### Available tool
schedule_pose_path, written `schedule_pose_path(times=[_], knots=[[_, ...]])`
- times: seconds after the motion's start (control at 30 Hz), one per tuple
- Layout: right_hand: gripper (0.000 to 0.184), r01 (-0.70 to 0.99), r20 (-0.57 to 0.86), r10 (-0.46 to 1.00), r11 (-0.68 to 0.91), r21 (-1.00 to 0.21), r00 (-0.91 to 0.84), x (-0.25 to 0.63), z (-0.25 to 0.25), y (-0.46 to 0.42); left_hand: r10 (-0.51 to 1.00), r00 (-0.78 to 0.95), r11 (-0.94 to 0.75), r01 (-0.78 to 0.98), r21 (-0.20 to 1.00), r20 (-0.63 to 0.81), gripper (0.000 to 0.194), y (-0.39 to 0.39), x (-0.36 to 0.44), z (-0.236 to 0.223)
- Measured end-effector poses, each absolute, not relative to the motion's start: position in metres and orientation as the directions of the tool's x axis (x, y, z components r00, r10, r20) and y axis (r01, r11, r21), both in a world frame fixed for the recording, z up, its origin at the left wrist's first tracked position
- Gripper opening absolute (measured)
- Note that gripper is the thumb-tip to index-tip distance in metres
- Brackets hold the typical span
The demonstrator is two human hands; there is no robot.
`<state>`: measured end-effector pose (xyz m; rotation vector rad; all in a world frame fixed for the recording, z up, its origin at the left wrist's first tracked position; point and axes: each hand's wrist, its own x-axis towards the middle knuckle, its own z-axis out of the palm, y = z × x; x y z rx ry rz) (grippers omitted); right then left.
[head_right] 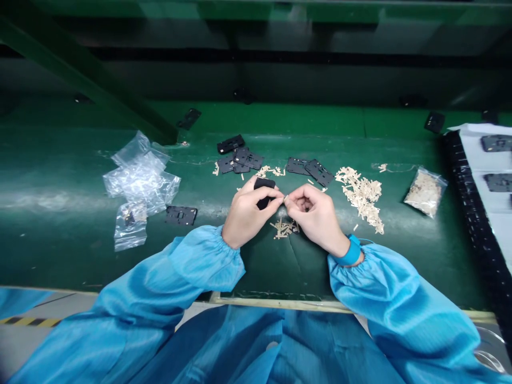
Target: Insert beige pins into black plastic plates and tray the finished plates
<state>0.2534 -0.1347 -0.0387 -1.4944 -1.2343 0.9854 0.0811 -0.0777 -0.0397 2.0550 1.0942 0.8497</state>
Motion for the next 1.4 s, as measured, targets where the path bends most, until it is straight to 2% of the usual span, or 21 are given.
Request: schedule_pose_path(times=[0.17,0.33,0.43,0.57,0.67,0.7,0.8,0.93,1.03,1.1,1.17,1.27,1.4], knots=[[0.010,0.315,0.081,0.971,0.005,-0.949,0.226,0.249,-0.043,-0.137,0.872,0.407,-0.428,0.367,0.826,0.272,0.013,-0.083,0.085,-0.042],[0.009,0.360,0.165,0.966,0.084,-0.929,0.200,0.248,-0.044,-0.139,0.875,0.388,-0.422,0.316,0.850,0.289,0.015,-0.083,0.086,-0.042],[0.008,0.323,0.131,0.968,0.057,-0.945,0.213,0.250,-0.043,-0.138,0.879,0.378,-0.428,0.351,0.833,0.292,0.015,-0.076,0.083,-0.041],[0.005,0.222,0.018,0.956,-0.049,-0.974,0.291,0.255,-0.040,-0.134,0.914,0.304,-0.388,0.464,0.796,0.269,0.015,-0.064,0.076,-0.039],[0.005,0.192,-0.023,0.964,-0.076,-0.978,0.264,0.257,-0.038,-0.132,0.918,0.333,-0.364,0.501,0.785,0.214,0.012,-0.062,0.074,-0.039],[0.006,0.191,-0.025,0.968,-0.075,-0.979,0.249,0.257,-0.038,-0.132,0.912,0.361,-0.366,0.495,0.788,0.196,0.008,-0.063,0.074,-0.038],[0.008,0.200,-0.016,0.977,-0.060,-0.978,0.212,0.256,-0.037,-0.132,0.867,0.467,-0.386,0.415,0.824,0.172,0.022,-0.066,0.077,-0.036],[0.010,0.268,0.017,0.988,-0.026,-0.963,0.156,0.256,-0.038,-0.134,0.831,0.527,-0.387,0.317,0.866,0.179,0.005,-0.067,0.080,-0.036],[0.007,0.483,0.177,0.971,0.078,-0.872,0.163,0.258,-0.039,-0.137,0.847,0.504,-0.370,0.327,0.870,0.170,0.007,-0.066,0.081,-0.036],[0.003,0.645,0.347,0.929,0.189,-0.740,0.126,0.259,-0.039,-0.140,0.852,0.497,-0.362,0.332,0.871,0.165,0.008,-0.067,0.081,-0.036],[0.011,0.730,0.459,0.888,0.294,-0.617,0.030,0.261,-0.039,-0.141,0.852,0.498,-0.357,0.329,0.875,0.160,0.008,-0.067,0.081,-0.036],[0.018,0.756,0.498,0.862,0.388,-0.527,-0.094,0.263,-0.041,-0.140,0.854,0.497,-0.345,0.320,0.882,0.153,0.008,-0.068,0.081,-0.034],[0.018,0.784,0.524,0.839,0.420,-0.457,-0.144,0.262,-0.044,-0.139,0.860,0.485,-0.343,0.323,0.882,0.157,0.009,-0.070,0.082,-0.035]])
